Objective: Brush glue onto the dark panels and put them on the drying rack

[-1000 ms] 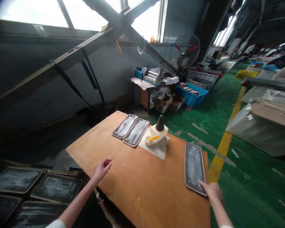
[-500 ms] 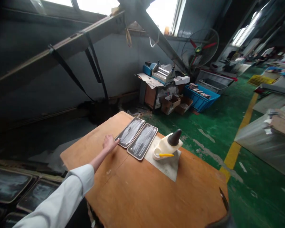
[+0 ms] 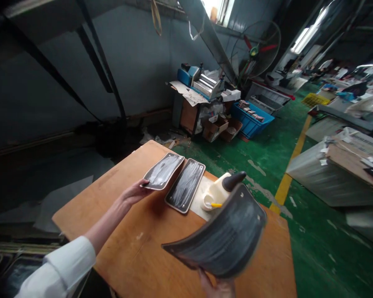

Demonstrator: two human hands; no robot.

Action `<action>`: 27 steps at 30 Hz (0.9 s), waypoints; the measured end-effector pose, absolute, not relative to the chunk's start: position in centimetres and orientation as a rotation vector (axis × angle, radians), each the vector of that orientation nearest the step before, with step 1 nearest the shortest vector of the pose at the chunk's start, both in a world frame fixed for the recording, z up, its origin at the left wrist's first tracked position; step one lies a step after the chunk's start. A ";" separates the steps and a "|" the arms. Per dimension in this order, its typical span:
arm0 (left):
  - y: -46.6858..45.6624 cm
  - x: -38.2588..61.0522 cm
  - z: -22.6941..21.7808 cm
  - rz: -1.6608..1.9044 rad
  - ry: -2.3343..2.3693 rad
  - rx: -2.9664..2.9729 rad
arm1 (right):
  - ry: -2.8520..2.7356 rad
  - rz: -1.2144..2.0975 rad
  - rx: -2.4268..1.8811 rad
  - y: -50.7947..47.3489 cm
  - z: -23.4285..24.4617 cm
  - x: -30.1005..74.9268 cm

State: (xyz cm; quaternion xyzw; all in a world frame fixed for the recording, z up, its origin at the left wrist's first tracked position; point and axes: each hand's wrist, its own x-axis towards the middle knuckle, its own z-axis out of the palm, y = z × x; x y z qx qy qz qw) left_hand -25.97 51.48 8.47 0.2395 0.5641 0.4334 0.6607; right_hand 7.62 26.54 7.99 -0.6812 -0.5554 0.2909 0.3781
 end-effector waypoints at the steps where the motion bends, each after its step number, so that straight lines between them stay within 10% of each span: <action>1: 50.6 -25.4 8.0 1.059 1.123 0.369 | -1.406 0.848 -1.672 28.2 8.6 6.2; 27: 48.7 -21.6 6.2 0.907 0.863 0.036 | -1.222 1.386 -1.222 43.2 4.1 1.3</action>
